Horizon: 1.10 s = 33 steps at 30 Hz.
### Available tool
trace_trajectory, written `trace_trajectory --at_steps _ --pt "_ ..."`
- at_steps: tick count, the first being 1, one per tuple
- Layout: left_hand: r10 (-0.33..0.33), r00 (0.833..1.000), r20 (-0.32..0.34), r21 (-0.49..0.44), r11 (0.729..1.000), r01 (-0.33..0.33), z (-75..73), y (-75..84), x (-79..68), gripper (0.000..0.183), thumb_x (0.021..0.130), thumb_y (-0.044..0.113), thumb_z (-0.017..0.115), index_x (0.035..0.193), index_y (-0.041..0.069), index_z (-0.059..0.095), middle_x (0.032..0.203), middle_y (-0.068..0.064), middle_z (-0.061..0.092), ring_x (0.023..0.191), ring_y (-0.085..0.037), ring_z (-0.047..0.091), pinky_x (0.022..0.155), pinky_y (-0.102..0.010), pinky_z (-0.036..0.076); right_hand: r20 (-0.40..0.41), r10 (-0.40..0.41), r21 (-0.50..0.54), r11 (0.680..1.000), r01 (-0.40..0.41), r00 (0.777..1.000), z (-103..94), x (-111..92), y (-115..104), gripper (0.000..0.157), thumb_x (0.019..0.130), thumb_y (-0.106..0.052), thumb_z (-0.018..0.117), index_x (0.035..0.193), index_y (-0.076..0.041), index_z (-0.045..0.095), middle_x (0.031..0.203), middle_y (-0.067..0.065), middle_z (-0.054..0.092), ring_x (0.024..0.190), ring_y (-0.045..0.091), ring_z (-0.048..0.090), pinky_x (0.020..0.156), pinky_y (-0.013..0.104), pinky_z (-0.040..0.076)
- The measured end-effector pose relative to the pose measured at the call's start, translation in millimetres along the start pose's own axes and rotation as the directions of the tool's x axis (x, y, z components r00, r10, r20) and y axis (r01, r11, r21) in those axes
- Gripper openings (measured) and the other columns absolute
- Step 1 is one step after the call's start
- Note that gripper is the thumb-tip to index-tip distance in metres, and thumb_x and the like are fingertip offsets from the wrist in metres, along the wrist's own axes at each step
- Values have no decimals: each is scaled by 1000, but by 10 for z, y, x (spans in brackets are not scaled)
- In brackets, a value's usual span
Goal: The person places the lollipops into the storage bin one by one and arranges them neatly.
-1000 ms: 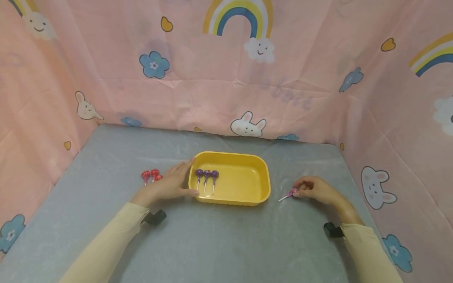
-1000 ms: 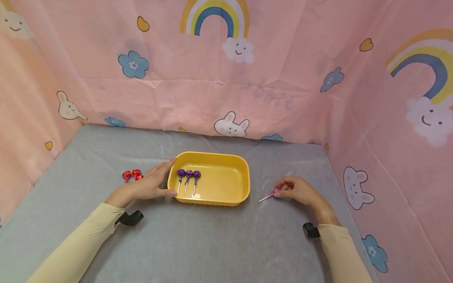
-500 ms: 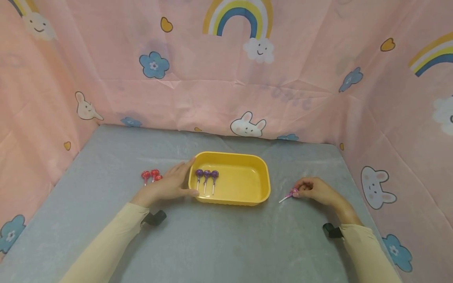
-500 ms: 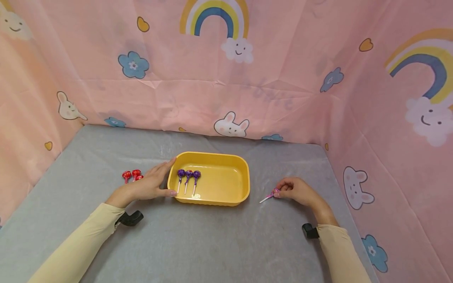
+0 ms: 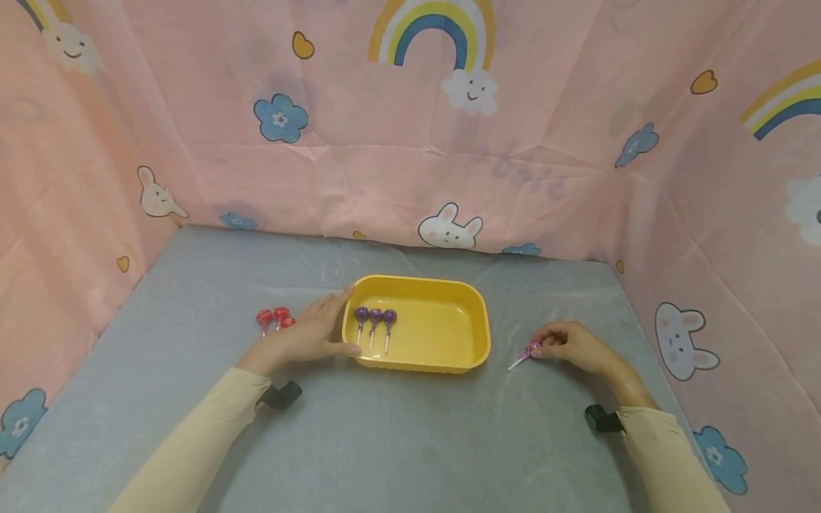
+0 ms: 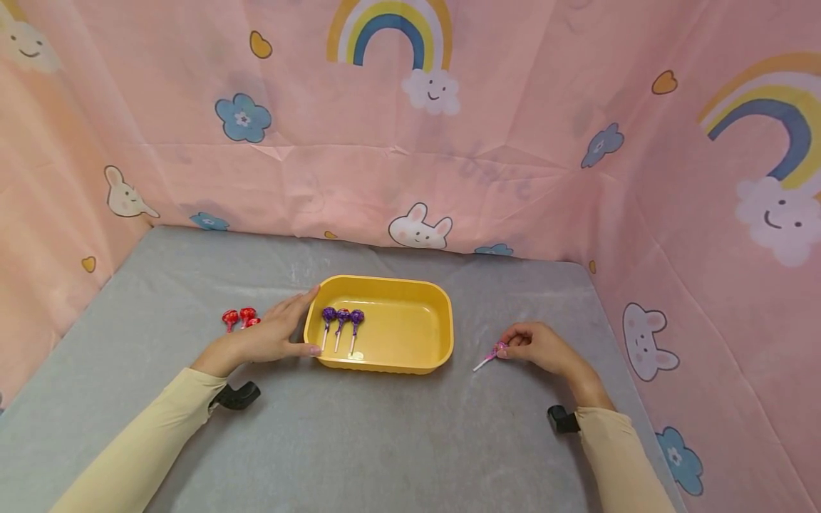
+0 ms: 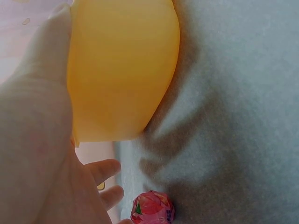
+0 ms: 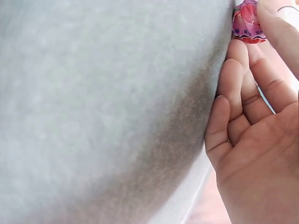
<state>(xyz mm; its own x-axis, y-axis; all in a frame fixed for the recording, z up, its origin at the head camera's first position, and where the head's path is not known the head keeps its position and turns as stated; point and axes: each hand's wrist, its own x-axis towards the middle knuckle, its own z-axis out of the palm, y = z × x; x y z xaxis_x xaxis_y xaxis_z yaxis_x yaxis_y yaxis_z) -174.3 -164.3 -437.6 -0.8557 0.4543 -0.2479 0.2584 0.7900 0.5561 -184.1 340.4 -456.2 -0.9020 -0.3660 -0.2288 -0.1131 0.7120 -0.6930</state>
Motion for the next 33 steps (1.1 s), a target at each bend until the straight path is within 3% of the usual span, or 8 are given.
trace_trajectory --at_steps 13,25,33 --pt "3 1000 -4 9 1000 -3 38 -39 21 116 81 64 70 160 23 -5 167 -15 13 155 -41 8 122 -63 14 47 -30 -34 999 31 998 -159 66 -105 21 88 -21 74 104 -7 72 84 5 68 71 3 57 64 21 49" --pt "-4 1000 -4 7 1000 4 43 -41 22 116 82 63 70 160 23 -5 167 -15 14 155 -41 8 122 -63 14 15 -53 -136 989 54 998 -447 155 -470 21 90 -20 72 108 -9 71 86 3 68 75 7 59 68 22 49" --pt "-14 1000 -2 2 1000 14 21 -17 15 116 81 63 70 160 24 -5 167 -15 14 155 -41 7 122 -63 14 30 -72 -169 983 76 997 -532 271 -680 22 90 -17 71 111 -10 71 89 4 68 76 8 58 68 23 50"
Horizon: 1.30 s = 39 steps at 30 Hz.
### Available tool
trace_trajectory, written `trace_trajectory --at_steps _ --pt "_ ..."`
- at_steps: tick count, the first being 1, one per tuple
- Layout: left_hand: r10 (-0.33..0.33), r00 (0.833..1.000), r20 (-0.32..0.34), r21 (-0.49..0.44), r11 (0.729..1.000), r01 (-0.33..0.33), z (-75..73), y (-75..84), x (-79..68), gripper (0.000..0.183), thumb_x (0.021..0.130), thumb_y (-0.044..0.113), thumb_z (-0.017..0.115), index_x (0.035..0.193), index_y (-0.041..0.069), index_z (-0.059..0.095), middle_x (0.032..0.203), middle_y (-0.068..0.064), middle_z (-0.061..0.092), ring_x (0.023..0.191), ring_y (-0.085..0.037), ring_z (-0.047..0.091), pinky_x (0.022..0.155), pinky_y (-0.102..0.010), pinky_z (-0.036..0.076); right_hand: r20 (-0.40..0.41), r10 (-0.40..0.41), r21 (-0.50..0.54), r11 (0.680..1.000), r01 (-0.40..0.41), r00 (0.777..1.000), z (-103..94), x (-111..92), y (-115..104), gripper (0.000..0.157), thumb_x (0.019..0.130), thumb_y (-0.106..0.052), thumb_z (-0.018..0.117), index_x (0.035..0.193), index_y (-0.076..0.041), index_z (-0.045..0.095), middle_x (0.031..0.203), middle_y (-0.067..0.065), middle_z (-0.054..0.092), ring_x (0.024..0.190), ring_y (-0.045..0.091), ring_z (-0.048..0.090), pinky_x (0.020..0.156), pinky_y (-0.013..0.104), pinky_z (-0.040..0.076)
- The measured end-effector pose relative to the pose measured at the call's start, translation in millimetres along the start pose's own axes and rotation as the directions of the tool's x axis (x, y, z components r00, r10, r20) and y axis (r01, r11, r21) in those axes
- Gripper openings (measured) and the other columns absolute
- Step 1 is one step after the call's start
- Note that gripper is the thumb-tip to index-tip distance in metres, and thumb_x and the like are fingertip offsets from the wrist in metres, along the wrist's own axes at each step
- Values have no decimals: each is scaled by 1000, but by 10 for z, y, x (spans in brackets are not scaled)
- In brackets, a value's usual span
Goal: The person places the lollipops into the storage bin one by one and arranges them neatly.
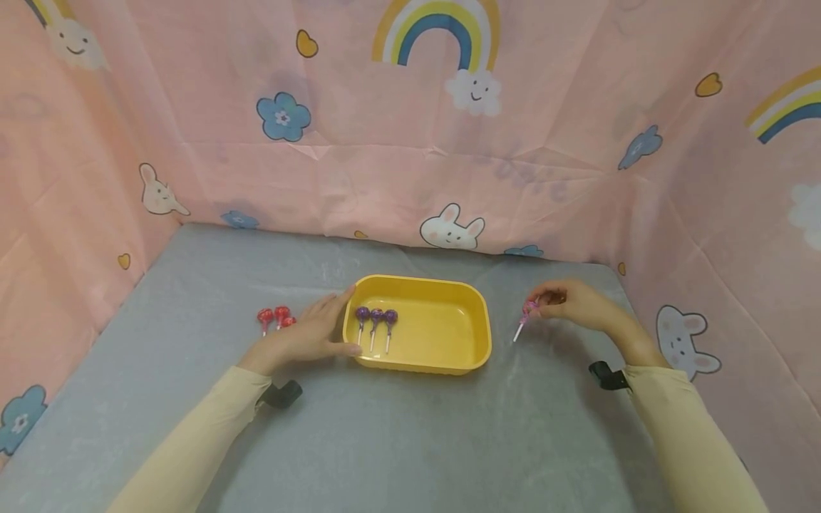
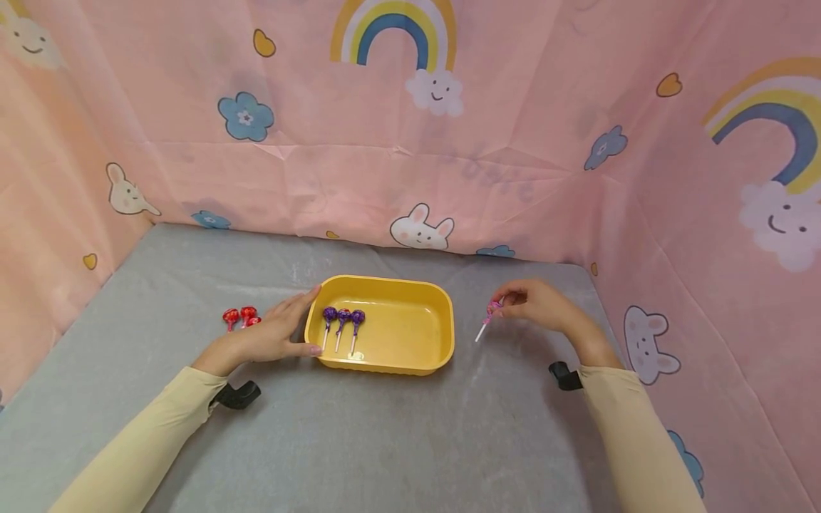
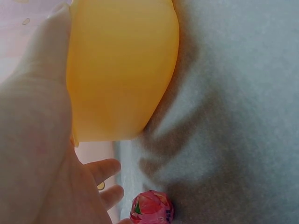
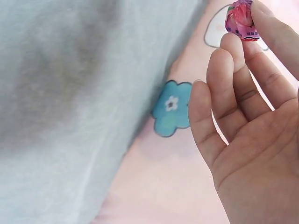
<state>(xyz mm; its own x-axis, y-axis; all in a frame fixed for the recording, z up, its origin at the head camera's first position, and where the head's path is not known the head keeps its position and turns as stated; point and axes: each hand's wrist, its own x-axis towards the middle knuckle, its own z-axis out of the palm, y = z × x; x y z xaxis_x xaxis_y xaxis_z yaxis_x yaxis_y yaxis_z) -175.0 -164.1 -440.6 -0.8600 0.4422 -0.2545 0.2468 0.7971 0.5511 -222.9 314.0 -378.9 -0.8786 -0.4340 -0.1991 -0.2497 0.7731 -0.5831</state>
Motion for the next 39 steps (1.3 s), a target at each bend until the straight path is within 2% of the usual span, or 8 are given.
trace_trajectory --at_steps 7,10,20,24,29,39 --pt "-4 1000 5 6 1000 4 2 -8 4 116 81 64 69 160 25 -6 168 -13 13 155 -40 7 122 -63 14 27 22 -26 999 -21 999 -51 86 -151 27 91 -27 72 114 -13 71 98 2 73 84 12 62 76 26 52" --pt "4 1000 1 9 1000 -4 -1 -12 8 116 81 65 69 160 25 -6 168 -13 14 155 -40 7 122 -63 15 31 4 -32 999 -3 1000 -51 145 -198 27 91 -28 72 114 -13 72 102 2 74 88 13 63 79 26 52" --pt "5 1000 -2 14 1000 -5 9 -19 26 116 81 64 69 160 24 -5 168 -12 13 155 -39 6 122 -63 15 36 -38 -41 998 39 999 -41 308 -344 23 88 -24 75 110 -15 73 96 4 71 84 15 62 76 23 52" --pt "6 1000 -3 15 1000 -6 10 -22 23 116 81 64 69 160 24 -5 168 -12 13 155 -39 6 122 -63 15 46 -41 -51 998 44 998 -39 355 -386 22 88 -25 75 109 -18 74 92 1 70 83 15 61 74 23 53" --pt "2 1000 1 9 1000 -2 1 -15 12 116 81 63 70 160 24 -5 168 -12 13 155 -39 6 122 -63 15 71 -60 -26 998 62 996 -31 420 -443 21 89 -25 75 108 -17 74 89 2 68 81 17 60 72 24 53" --pt "-4 1000 6 3 1000 4 -8 -12 -3 116 81 63 70 160 25 -6 168 -12 13 155 -39 7 123 -62 16 109 -102 -4 995 103 989 5 540 -609 22 89 -24 74 109 -16 73 94 3 69 85 17 60 75 25 53"
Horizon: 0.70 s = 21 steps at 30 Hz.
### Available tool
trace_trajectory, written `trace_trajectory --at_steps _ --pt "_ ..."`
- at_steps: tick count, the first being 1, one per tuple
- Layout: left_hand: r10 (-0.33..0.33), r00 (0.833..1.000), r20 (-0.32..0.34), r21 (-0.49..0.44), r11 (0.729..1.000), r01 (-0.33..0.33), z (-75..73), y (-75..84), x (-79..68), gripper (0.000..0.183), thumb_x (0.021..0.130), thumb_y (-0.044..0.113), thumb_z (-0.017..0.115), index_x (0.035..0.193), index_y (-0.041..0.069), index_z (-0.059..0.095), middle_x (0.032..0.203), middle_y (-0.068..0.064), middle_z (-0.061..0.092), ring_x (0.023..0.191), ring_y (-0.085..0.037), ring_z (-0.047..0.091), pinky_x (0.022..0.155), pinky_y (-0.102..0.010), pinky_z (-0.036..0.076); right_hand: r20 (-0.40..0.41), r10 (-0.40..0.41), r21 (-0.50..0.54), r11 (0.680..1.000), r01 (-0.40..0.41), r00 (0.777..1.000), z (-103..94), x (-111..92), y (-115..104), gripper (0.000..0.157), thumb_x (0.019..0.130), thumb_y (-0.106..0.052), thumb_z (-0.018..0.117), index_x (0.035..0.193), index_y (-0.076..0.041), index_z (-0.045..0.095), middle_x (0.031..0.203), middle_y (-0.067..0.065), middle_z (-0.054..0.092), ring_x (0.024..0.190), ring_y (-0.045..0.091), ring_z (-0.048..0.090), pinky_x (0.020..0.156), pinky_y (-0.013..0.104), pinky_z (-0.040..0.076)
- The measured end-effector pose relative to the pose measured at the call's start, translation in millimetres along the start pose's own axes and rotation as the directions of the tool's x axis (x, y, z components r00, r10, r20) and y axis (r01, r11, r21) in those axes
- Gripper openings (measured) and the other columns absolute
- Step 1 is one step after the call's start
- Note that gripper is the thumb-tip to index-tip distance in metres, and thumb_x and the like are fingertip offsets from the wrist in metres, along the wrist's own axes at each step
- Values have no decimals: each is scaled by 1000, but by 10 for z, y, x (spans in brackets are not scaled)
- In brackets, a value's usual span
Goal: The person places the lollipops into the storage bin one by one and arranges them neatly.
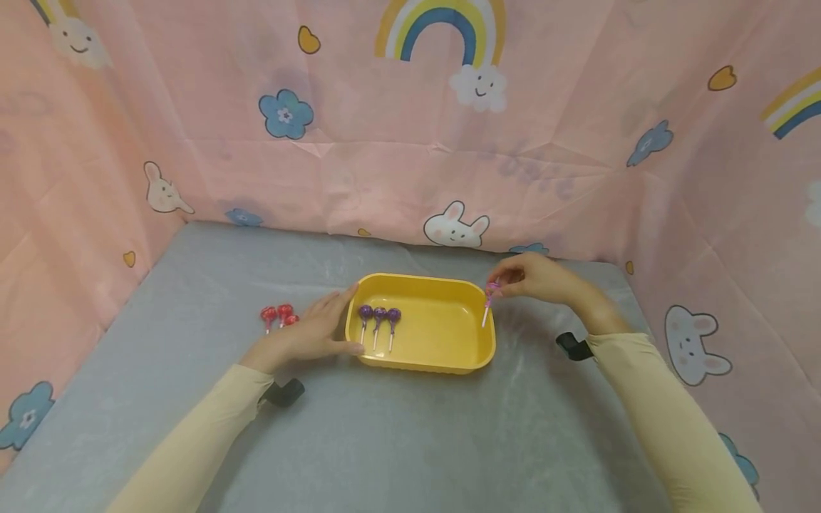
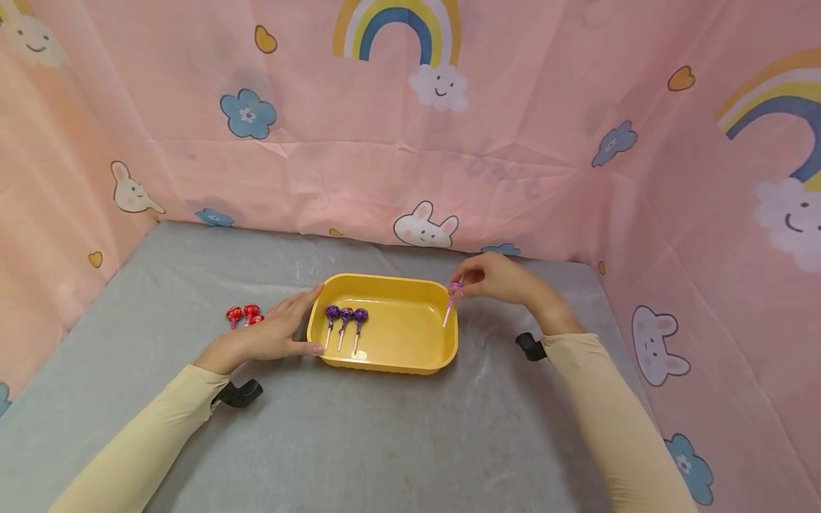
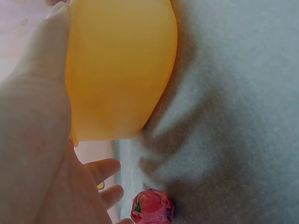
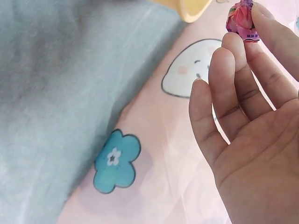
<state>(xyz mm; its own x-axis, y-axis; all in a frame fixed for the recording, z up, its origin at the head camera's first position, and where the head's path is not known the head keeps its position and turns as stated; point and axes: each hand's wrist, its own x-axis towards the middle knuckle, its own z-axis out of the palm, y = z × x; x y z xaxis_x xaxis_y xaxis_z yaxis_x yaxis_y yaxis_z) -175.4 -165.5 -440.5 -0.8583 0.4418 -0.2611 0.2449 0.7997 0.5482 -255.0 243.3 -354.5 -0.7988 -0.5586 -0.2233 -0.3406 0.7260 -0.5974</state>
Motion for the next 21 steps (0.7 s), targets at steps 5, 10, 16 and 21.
trace_trajectory --at_steps 5,10,16,21 --pt "7 1000 -3 0 1000 -7 -2 11 -3 116 81 63 70 160 23 -5 167 -14 14 155 -40 8 122 -63 16 9 -11 -7 1000 11 1000 23 75 -75 20 89 -22 74 108 -17 74 90 3 67 83 18 59 73 24 53" --pt "-1 1000 -2 -3 1000 1 -7 13 -10 116 81 64 69 160 24 -5 168 -14 13 155 -40 8 122 -64 16 16 -47 2 999 47 999 56 162 -134 18 88 -24 75 105 -17 74 86 4 67 79 19 58 70 24 52" --pt "-3 1000 2 -6 1000 3 -3 23 -11 116 81 64 69 160 23 -6 168 -15 12 155 -41 7 122 -64 15 24 -89 6 996 88 996 103 261 -186 17 88 -23 76 104 -17 75 84 4 65 77 18 57 68 24 51" --pt "-2 1000 -3 -1 1000 2 6 20 1 116 81 63 70 160 22 -5 167 -15 13 155 -41 8 122 -64 15 38 -94 15 995 94 995 155 323 -227 19 88 -22 75 107 -18 75 85 3 65 78 18 57 70 25 50"
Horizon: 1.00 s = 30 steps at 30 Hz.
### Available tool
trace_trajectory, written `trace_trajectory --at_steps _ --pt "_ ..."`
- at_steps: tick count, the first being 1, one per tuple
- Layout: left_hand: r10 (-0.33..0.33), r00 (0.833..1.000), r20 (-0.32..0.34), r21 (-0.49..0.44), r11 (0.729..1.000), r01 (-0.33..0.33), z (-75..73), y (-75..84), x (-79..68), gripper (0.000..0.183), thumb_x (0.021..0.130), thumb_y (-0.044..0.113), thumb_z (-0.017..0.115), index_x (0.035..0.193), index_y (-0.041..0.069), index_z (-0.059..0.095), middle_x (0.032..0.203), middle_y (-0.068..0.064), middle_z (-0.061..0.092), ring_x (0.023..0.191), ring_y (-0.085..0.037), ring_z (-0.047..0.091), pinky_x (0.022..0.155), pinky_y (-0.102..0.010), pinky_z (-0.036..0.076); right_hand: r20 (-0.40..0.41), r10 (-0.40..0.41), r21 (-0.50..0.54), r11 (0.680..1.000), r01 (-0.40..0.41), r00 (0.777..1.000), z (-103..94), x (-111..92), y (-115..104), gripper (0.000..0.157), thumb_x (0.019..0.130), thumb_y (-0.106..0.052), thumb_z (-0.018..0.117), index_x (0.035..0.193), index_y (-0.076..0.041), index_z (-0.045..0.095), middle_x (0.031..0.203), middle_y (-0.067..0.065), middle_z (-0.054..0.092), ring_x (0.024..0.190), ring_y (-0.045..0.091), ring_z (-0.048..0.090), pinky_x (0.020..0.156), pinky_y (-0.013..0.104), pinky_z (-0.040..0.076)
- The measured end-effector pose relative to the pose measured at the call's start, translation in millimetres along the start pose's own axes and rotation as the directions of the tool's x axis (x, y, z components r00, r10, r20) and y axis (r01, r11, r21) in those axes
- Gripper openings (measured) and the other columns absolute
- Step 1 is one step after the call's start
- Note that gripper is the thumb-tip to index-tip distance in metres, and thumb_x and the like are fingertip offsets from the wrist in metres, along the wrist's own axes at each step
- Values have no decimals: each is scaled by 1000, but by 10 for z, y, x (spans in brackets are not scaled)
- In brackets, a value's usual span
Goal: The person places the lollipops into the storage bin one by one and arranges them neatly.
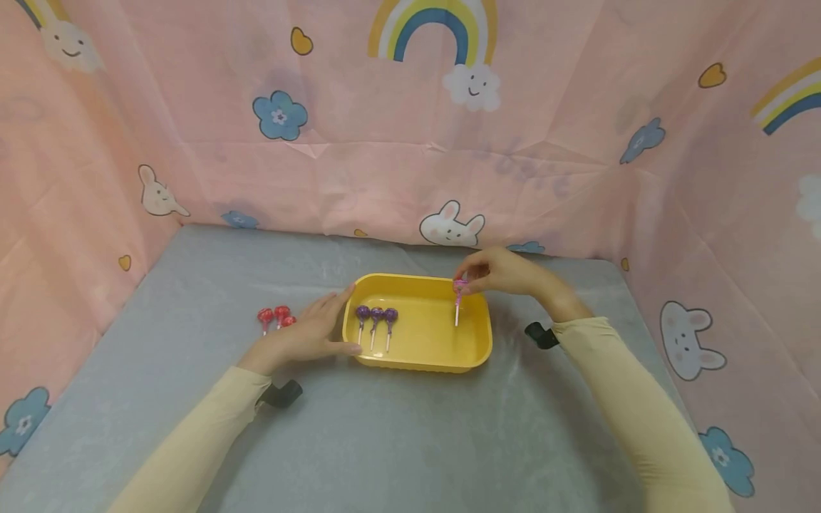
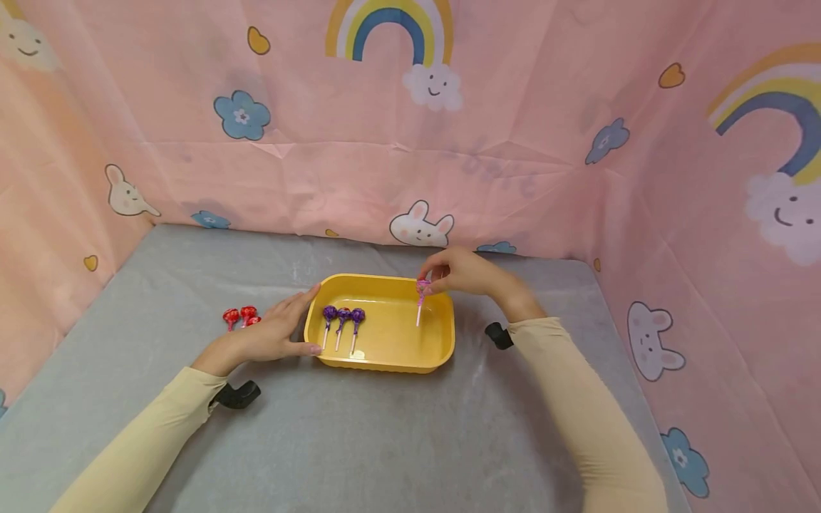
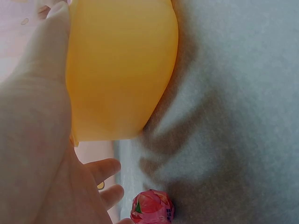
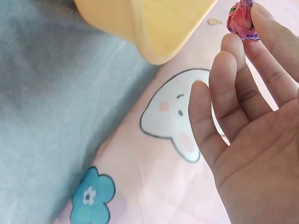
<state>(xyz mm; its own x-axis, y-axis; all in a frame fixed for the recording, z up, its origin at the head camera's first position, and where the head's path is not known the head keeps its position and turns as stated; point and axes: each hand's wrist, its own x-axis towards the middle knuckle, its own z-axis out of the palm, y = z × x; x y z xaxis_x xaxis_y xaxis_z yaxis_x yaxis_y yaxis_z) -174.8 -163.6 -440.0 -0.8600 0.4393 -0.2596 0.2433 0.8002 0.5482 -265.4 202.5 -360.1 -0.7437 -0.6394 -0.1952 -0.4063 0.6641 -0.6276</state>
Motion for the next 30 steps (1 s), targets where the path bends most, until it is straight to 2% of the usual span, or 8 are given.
trace_trajectory --at_steps 10,17,30 --pt "9 1000 -5 -5 1000 -9 4 -12 -2 116 82 61 71 160 20 -4 167 -17 14 154 -42 9 122 -65 14 23 -42 -15 999 42 999 105 168 -94 23 89 -20 74 111 -14 74 86 3 67 79 17 58 74 27 51" --pt "14 1000 -5 -6 1000 -14 4 -12 -4 117 81 62 71 160 20 -4 167 -18 14 154 -43 9 121 -66 14 46 -31 -26 999 32 998 198 285 -155 25 88 -23 75 111 -16 74 88 3 68 81 16 58 78 29 51" --pt "7 1000 -1 -11 1000 -7 4 1 -1 116 82 61 70 160 20 -4 167 -18 13 154 -42 8 121 -66 15 75 -37 -85 995 44 996 386 498 -230 22 88 -28 75 108 -20 74 86 -2 69 78 12 58 73 25 49"
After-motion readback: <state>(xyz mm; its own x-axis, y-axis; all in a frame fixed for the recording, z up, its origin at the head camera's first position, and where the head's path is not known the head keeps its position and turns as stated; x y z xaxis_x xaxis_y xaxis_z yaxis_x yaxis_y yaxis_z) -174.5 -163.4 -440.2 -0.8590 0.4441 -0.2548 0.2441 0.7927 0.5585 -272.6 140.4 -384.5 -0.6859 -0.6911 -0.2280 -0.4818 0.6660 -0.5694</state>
